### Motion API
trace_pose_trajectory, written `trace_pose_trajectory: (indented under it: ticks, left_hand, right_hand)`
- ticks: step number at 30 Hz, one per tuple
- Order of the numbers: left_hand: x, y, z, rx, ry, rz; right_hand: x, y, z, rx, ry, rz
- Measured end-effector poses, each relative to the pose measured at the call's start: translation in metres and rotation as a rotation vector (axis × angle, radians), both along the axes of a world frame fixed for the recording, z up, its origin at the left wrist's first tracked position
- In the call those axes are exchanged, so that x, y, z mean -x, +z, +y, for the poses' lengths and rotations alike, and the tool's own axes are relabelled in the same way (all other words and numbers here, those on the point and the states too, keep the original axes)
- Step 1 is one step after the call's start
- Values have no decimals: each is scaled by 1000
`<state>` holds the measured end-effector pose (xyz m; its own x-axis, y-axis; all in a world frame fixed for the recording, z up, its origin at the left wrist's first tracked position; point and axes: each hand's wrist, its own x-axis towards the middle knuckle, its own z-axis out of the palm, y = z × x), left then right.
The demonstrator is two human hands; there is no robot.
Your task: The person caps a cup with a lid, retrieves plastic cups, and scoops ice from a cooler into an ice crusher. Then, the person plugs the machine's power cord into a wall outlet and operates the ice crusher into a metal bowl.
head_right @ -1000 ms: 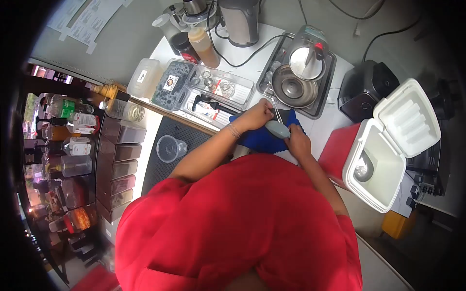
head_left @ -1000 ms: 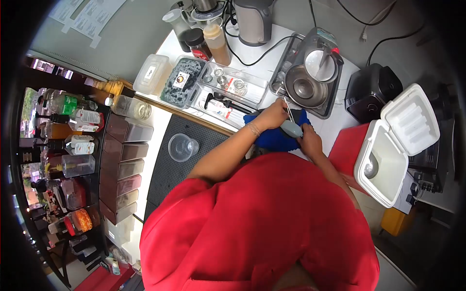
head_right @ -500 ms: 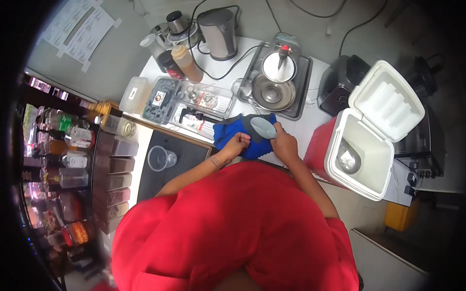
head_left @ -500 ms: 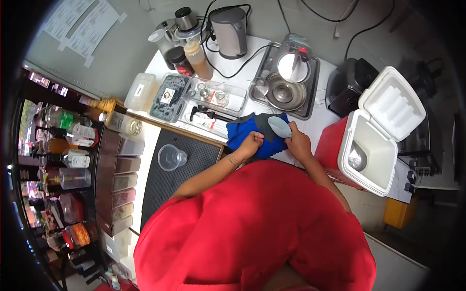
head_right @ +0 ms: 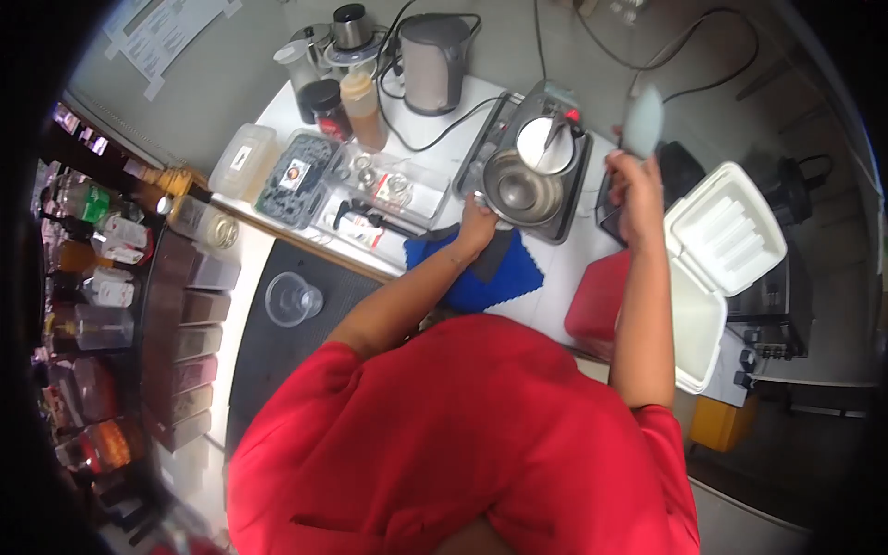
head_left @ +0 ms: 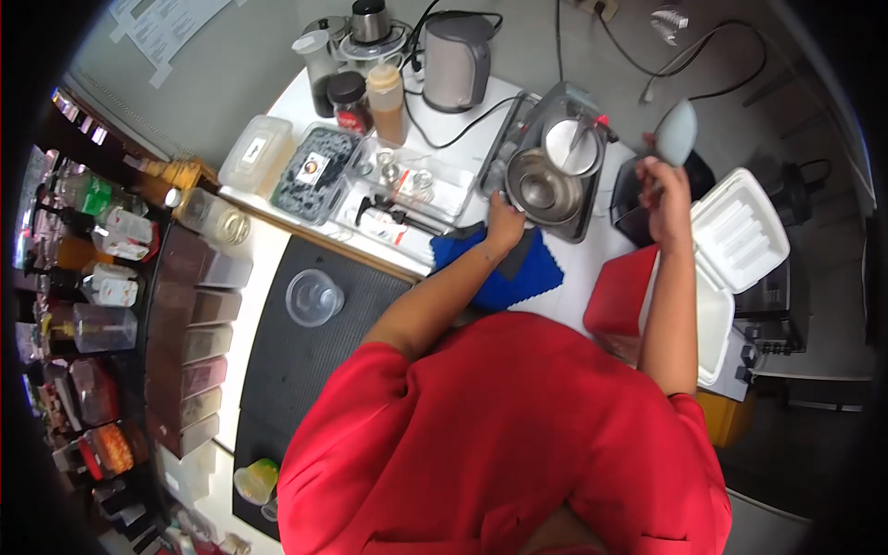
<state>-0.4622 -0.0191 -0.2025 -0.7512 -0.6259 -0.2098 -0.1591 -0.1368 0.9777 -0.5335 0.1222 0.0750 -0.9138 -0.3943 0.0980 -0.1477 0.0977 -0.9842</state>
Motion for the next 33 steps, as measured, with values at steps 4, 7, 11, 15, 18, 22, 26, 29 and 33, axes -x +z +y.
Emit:
trace_pose_trajectory:
  ticks: [4, 7, 11, 15, 18, 22, 26, 29, 33]
  left_hand:
    - [8, 4, 6, 40, 36, -11]
    - [11, -9, 5, 74, 95, 3]
    - [14, -23, 8, 77, 67, 74]
    - [14, -31, 16, 17, 32, 47]
    - [11, -48, 23, 82, 17, 40]
    - [-12, -17, 20, 32, 19, 6]
    - [-14, 3, 6, -20, -9, -8]
    - [-8, 2, -2, -67, -26, -75]
    - [-5, 1, 0, -77, -71, -85]
  right_hand:
    - [-4, -14, -35, -112, -137, 217]
    - [14, -31, -50, -155, -204, 425]
    - [2, -17, -63, -288, -206, 574]
    - [4, -7, -63, -380, -257, 636]
    - [44, -17, -55, -452, -340, 745]
    - [59, 5, -67, -395, -242, 710]
    - [61, 10, -67, -504, -258, 759]
    - [63, 8, -64, -484, -260, 794]
    - [65, 14, -63, -527, -229, 776]
